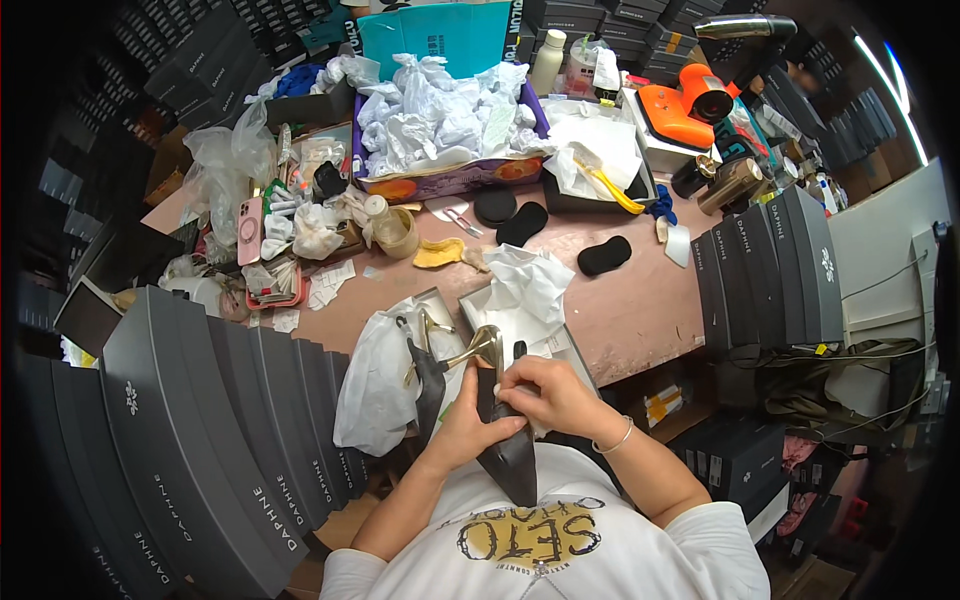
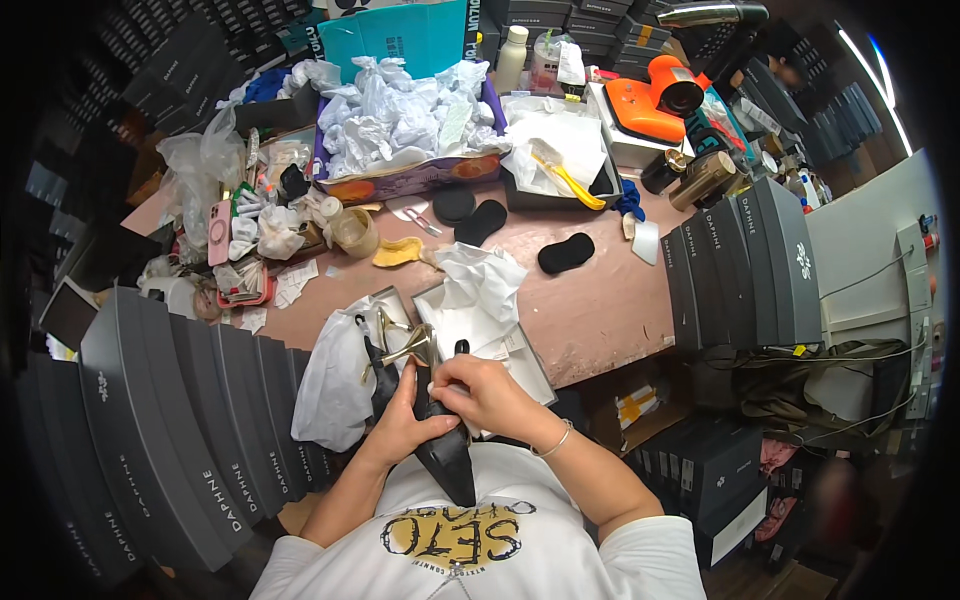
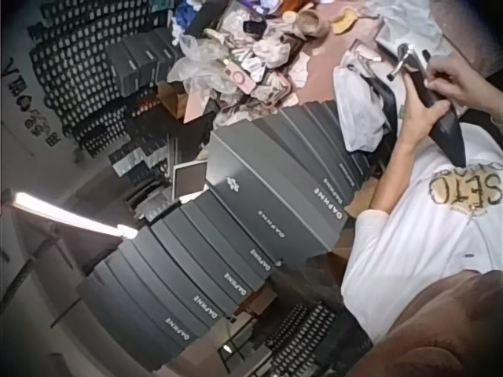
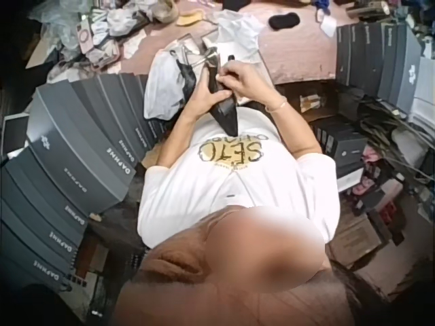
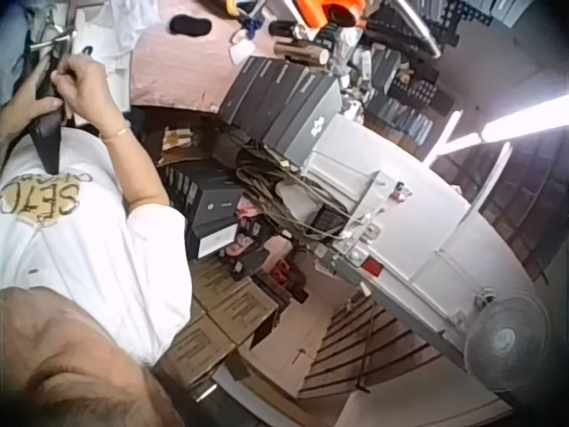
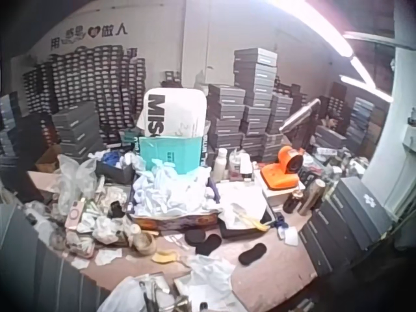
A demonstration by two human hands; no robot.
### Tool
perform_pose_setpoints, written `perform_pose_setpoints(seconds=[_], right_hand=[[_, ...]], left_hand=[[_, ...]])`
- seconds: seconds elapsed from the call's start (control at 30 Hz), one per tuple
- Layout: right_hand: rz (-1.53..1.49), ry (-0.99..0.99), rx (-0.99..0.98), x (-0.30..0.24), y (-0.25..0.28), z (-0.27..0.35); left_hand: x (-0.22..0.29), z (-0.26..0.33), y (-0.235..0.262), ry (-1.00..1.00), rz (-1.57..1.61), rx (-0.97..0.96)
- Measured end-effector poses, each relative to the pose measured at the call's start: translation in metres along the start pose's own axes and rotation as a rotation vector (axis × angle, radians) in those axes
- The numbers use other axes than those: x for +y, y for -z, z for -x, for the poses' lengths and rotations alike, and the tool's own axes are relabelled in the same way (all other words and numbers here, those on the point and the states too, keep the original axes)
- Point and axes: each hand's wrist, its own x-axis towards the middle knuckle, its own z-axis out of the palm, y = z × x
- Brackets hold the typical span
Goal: Unpacking, inspecting, and repacking high-heeled shoes into boxes with protective wrapping.
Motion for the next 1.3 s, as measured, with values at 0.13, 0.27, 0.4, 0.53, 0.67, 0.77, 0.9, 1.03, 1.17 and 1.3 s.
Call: perform_pose_setpoints(seconds=[0.13, 0.27, 0.4, 0.53, 0.67, 0.77, 0.9, 1.03, 1.17, 1.3], right_hand=[[-0.010, -0.003, 0.277, 0.018, 0.014, -0.034], [-0.163, -0.021, 0.291, 0.008, 0.027, -0.037], [0.129, 0.191, 0.145, -0.014, 0.026, -0.021], [0.344, 0.289, 0.334, 0.013, 0.030, -0.039], [0.213, 0.223, 0.350, 0.002, 0.037, -0.039], [0.224, 0.275, 0.243, -0.022, 0.027, -0.028], [0.646, 0.498, 0.102, -0.022, 0.020, -0.043], [0.642, 0.399, 0.321, -0.003, 0.051, -0.066], [0.440, 0.248, 0.365, 0.000, 0.066, -0.050], [0.351, 0.099, 0.349, 0.015, 0.069, -0.029]], left_hand=[[0.005, -0.001, -0.008, 0.069, 0.041, -0.030], [0.009, -0.002, -0.008, 0.049, -0.015, -0.011], [0.018, -0.004, -0.007, 0.018, -0.071, -0.010], [0.015, -0.002, -0.010, 0.020, -0.051, 0.015], [0.025, -0.004, -0.008, -0.004, -0.089, 0.042], [0.032, -0.004, -0.007, 0.007, -0.151, 0.047], [0.029, -0.002, -0.012, -0.011, -0.234, 0.069], [0.041, 0.000, -0.013, -0.009, -0.253, 0.085], [0.026, -0.006, -0.001, -0.093, 0.035, 0.142], [0.028, -0.016, 0.009, -0.093, 0.156, 0.207]])
